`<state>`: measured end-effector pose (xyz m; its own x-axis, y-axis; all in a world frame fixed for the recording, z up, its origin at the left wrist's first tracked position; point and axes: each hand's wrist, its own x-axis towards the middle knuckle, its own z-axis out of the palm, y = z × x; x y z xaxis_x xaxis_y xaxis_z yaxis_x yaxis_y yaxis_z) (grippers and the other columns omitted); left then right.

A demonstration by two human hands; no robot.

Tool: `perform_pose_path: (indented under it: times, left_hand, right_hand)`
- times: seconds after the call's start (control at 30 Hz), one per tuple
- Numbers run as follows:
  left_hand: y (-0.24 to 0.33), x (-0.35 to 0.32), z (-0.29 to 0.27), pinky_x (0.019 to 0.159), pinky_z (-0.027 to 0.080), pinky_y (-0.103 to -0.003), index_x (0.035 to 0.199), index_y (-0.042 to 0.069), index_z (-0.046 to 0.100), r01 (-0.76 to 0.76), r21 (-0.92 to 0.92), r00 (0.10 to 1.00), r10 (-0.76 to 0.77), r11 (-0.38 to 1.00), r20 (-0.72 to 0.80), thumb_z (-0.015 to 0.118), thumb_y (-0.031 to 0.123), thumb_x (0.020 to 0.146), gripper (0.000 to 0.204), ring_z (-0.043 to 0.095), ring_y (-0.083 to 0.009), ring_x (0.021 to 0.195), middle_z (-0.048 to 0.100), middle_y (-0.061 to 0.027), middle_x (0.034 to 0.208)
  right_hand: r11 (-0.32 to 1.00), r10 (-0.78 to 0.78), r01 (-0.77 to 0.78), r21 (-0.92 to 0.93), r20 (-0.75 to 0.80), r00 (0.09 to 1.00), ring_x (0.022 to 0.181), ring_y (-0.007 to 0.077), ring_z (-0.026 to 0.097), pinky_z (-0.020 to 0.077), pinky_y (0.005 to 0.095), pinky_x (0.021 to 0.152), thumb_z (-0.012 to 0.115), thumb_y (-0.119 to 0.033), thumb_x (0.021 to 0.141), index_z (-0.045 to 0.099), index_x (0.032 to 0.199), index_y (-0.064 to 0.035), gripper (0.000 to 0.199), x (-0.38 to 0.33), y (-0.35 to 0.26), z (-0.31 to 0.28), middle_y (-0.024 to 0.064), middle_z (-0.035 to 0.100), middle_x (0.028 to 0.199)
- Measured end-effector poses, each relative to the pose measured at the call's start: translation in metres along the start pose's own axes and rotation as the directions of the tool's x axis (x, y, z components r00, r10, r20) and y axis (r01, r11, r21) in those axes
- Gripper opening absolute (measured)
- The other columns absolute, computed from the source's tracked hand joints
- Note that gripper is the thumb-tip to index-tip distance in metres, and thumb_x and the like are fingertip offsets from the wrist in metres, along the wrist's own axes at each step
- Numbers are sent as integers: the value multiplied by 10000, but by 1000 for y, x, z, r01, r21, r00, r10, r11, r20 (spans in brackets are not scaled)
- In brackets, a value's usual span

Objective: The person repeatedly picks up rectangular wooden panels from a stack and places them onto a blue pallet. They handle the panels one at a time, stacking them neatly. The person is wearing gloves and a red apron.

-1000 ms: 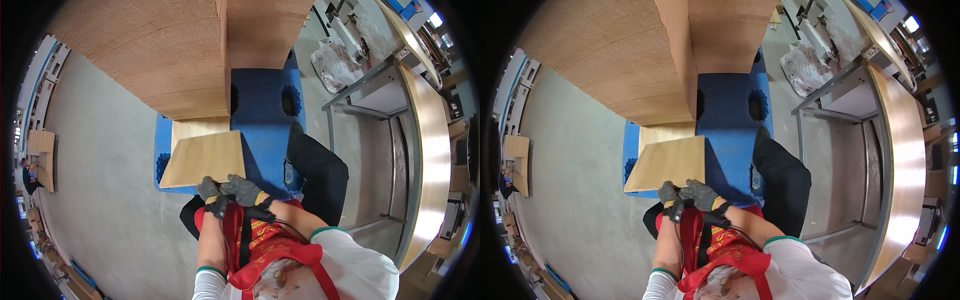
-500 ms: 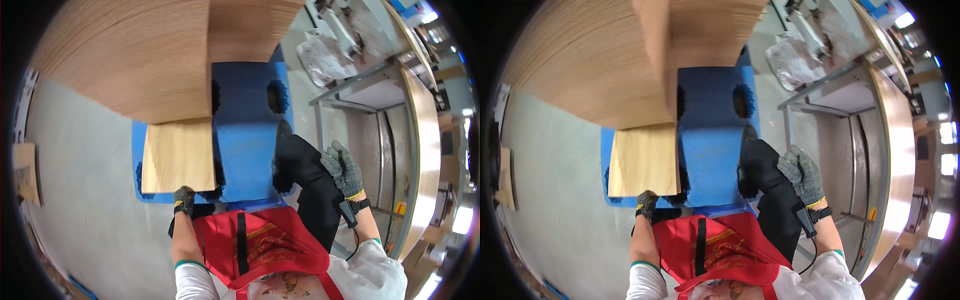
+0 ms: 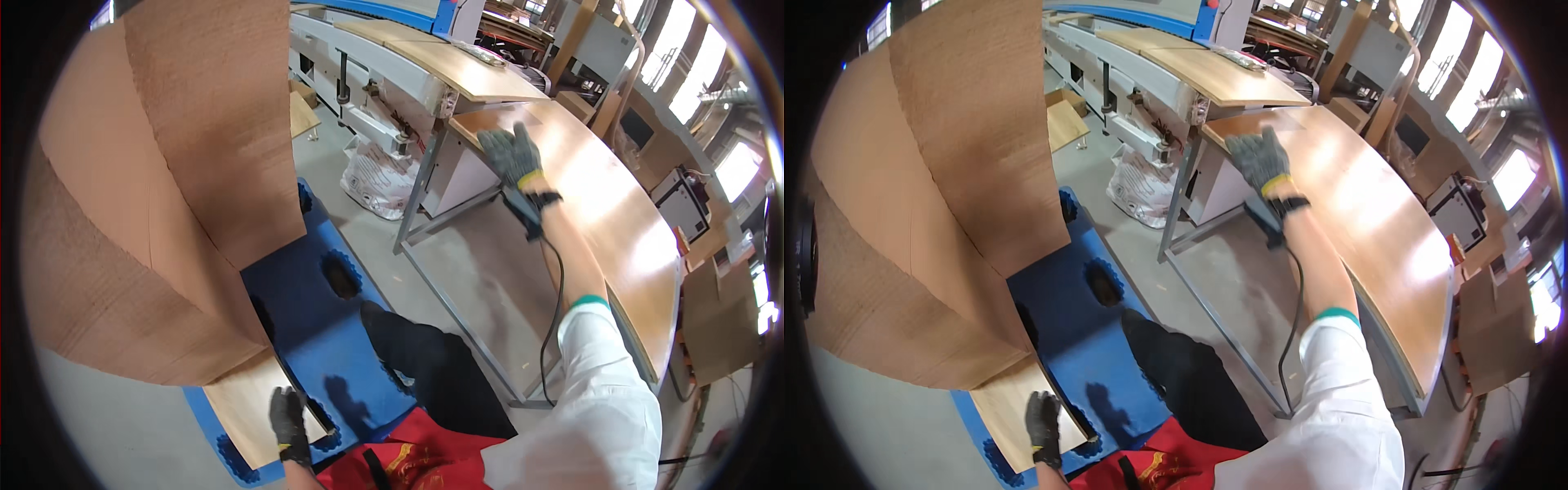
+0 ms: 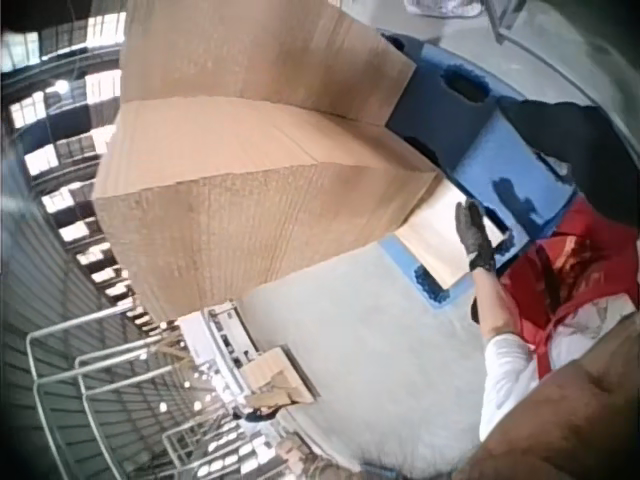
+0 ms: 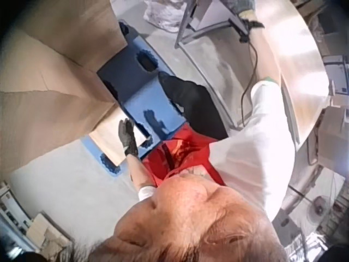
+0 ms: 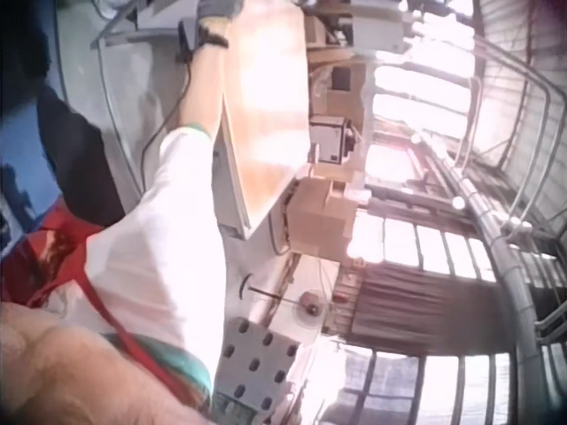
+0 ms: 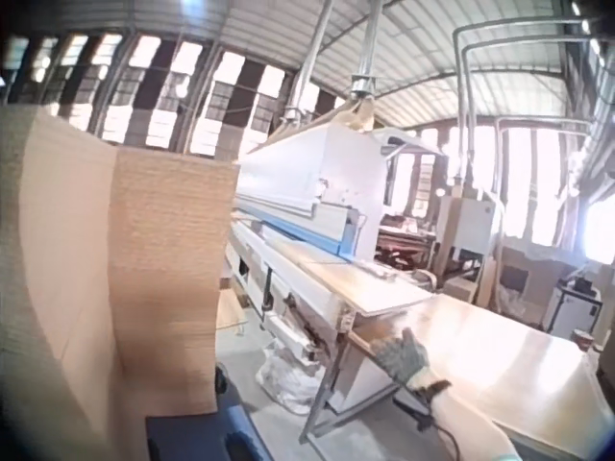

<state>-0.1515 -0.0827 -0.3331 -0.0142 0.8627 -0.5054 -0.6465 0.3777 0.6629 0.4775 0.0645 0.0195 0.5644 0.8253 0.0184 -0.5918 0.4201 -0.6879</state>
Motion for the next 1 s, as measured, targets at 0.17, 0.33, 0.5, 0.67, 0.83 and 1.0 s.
perform_pose_path:
  times: [0.17,0.33,0.5,0.67,0.83,1.0]
  left_hand:
    - [-49,-50,43,772,566,-404,1160,55,583,46,188,990,-70,981,121,682,192,876,330,667,-250,883,646,-97,985]
    - [-39,-100,158,874,543,-443,1292,6,504,106,326,934,-207,939,292,651,224,900,472,666,-296,964,626,-147,1112]
    - [-32,-113,293,1041,438,-405,1360,21,435,-515,376,556,-34,771,830,508,162,989,404,565,-264,1166,535,-136,1314]
    - [-87,-139,382,939,449,-302,1286,9,512,-470,202,339,-35,859,940,553,221,976,378,551,-163,1112,570,-72,1216]
    - [-97,-193,351,774,479,-291,1147,-36,608,-265,536,774,-155,801,614,639,211,891,357,612,-140,881,674,-65,987]
    - [-77,-199,210,834,528,-315,1239,-39,551,220,184,796,-285,958,534,601,208,920,407,636,-166,958,646,-106,1120]
  right_hand:
    - [958,-95,108,264,-64,993,869,378,645,591,455,773,633,-278,913,503,1191,-48,384,65,-8,34,189,629,1064]
    - [982,63,-55,182,-40,997,900,325,653,606,390,750,627,-233,921,496,1197,-2,383,27,-19,-26,205,614,1085]
    - [904,312,-340,259,142,939,926,255,659,578,350,783,629,-240,928,533,1208,-8,375,-143,-27,-63,156,644,1081]
    - [957,289,-290,-28,-44,956,928,236,657,545,349,773,566,-286,966,547,1214,-25,360,-313,13,-64,101,668,1094]
    - [948,302,-305,-95,-39,952,1093,209,576,467,344,891,406,-494,1003,467,1350,-94,533,-387,0,-156,105,590,1268]
    - [928,269,-317,-196,-234,934,1151,257,584,508,403,953,564,-355,954,518,1297,-25,478,-407,-25,-160,140,566,1310]
